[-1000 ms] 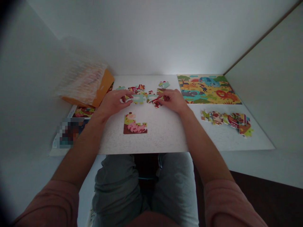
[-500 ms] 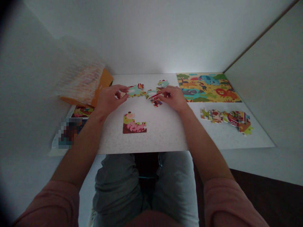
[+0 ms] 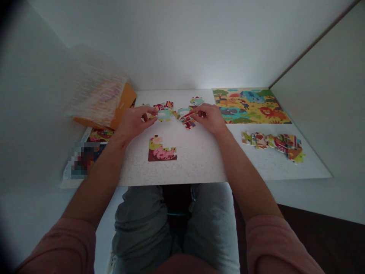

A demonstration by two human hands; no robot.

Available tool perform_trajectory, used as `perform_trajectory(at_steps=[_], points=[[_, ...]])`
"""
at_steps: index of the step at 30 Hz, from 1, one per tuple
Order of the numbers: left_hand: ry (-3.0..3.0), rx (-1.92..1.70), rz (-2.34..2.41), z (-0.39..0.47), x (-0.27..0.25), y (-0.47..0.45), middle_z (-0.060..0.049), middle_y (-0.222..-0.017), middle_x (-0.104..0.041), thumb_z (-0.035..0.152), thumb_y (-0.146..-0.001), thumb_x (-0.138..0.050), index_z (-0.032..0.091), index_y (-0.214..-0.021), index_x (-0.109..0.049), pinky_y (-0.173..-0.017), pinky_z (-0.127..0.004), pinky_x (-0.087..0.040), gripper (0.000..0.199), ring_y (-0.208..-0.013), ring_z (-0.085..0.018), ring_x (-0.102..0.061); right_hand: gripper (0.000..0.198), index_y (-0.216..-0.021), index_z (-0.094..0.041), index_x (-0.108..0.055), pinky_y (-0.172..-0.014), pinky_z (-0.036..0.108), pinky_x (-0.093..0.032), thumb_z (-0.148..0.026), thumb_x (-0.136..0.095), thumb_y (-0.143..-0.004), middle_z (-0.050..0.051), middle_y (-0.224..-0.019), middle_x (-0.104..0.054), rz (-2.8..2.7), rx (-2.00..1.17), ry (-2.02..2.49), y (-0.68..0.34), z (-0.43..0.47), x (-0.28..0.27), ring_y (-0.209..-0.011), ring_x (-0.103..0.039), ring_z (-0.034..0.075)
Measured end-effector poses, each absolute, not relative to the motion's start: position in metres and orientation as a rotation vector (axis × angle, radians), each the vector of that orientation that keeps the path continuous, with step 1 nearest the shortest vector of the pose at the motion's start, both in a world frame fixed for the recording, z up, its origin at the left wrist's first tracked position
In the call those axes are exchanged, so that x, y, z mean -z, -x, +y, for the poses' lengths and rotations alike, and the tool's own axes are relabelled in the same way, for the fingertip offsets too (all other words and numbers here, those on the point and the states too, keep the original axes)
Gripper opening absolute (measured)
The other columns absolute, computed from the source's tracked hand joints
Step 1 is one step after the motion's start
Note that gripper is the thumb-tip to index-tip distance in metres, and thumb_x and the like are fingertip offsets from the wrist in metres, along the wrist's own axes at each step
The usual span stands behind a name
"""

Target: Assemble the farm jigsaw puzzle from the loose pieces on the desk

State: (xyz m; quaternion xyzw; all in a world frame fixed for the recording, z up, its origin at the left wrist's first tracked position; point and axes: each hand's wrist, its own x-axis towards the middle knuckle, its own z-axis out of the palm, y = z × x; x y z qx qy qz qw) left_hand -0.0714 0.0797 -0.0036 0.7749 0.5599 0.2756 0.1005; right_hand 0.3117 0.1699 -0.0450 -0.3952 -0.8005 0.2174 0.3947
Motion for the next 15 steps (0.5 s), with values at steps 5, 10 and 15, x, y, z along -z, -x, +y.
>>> perform_trajectory(at_steps=[5, 10, 15], points=[[-2.294, -0.76, 1.648, 0.079, 0.0018, 0.0686, -0.007, -0.124, -0.098, 0.038, -0.109, -0.078, 0.03, -0.135, -0.094, -0.089, -0.044, -0.06, 0.032, -0.083, -0.025, -0.076, 0.01, -0.106, -0.032, -0.103, -0.073, 0.043, -0.054, -0.037, -0.098, -0.099, 0.006, -0.091, -0.085, -2.024, -0.544, 0.96, -0.3124, 0.1723, 0.0504, -0.072, -0.065, 0.024], [-2.267, -0.69, 1.668, 0.0774, -0.0016, 0.0673, -0.008, -0.126, -0.098, 0.038, -0.111, -0.076, 0.031, -0.135, -0.095, -0.094, -0.044, -0.062, 0.031, -0.089, -0.028, -0.08, 0.011, -0.109, -0.031, -0.102, -0.078, 0.043, -0.056, -0.033, -0.098, -0.099, 0.005, -0.09, -0.083, -2.002, -0.492, 1.036, -0.3122, 0.1736, 0.0524, -0.074, -0.066, 0.025], [-2.279, -0.653, 1.639, 0.0749, -0.0038, 0.0659, -0.01, -0.129, -0.098, 0.036, -0.112, -0.076, 0.028, -0.136, -0.096, -0.099, -0.043, -0.062, 0.033, -0.094, -0.028, -0.081, 0.007, -0.106, -0.03, -0.101, -0.081, 0.044, -0.056, -0.03, -0.099, -0.1, 0.005, -0.088, -0.082, -1.977, -0.474, 1.132, -0.3095, 0.1722, 0.0472, -0.075, -0.066, 0.025]])
